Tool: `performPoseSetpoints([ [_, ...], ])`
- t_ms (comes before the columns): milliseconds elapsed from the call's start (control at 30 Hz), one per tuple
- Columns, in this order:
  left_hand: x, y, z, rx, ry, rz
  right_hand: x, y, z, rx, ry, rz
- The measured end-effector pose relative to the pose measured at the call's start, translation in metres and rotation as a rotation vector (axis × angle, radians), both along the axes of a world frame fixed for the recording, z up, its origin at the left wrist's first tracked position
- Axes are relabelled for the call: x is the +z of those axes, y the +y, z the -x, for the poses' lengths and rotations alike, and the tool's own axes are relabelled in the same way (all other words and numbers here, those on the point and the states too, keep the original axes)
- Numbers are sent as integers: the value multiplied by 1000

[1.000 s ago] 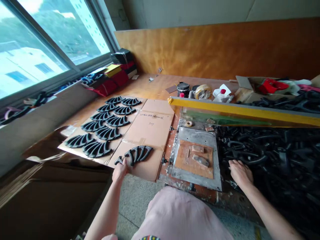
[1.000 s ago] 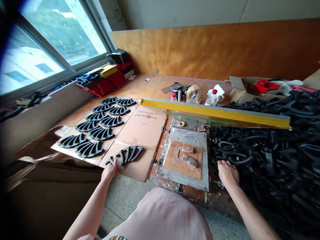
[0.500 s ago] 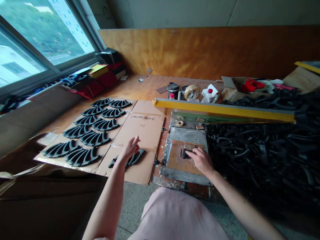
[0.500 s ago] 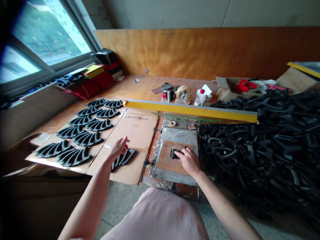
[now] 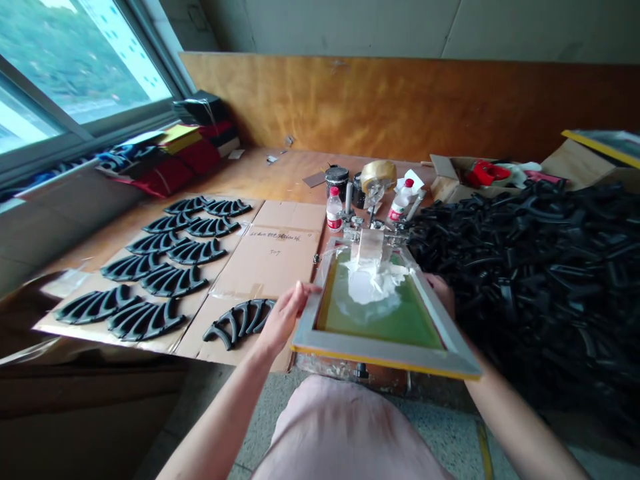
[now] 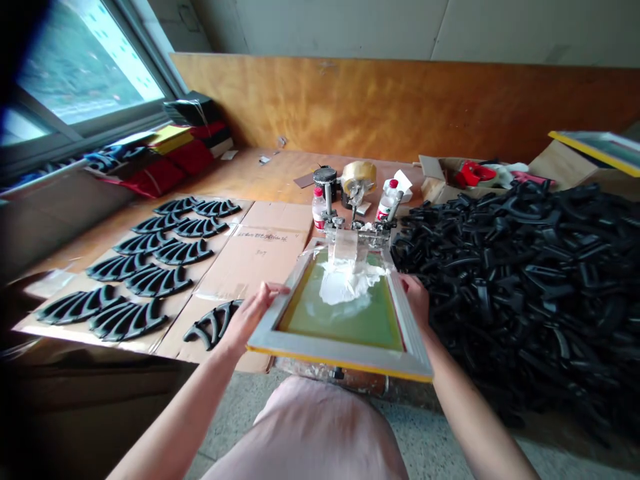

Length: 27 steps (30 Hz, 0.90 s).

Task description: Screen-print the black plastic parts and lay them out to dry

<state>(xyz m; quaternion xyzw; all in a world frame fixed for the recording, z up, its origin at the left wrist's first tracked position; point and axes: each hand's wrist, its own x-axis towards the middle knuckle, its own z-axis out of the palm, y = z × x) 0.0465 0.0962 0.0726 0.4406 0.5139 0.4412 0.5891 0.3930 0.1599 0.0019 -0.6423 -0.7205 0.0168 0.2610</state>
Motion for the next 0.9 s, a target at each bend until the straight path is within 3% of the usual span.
performPoseSetpoints([
  [67, -39, -18, 3, -32, 68, 92, 15, 16, 3, -18, 80, -74],
  [167, -92, -27, -2, -16, 130, 136, 32, 36, 40, 137, 56, -74],
  [233, -117, -26, -5, -4, 164, 140, 35, 41, 70, 240, -93, 42],
  [300, -131, -23, -6, -9, 204, 128, 31, 36, 90, 300, -210, 177],
  [367, -138, -22, -4, -17, 236, 125, 22, 21, 96, 362, -271, 243],
  [467, -140, -23, -2, -3, 238, 141, 15, -12, 87, 498, -343, 225],
  [567, -138, -24, -2, 11, 219, 146, 23, -34, 73, 660, -392, 226],
  [633, -137, -24, -3, 32, 214, 144, 32, -36, 71, 734, -400, 244],
  [733, -136, -24, -4, 57, 201, 140, 35, -29, 78, 673, -373, 207],
  [833, -135, -24, -5, 42, 164, 153, 21, -35, 85, 565, -368, 109],
  [900, -135, -24, -5, 30, 143, 160, 12, -46, 84, 602, -376, 89],
])
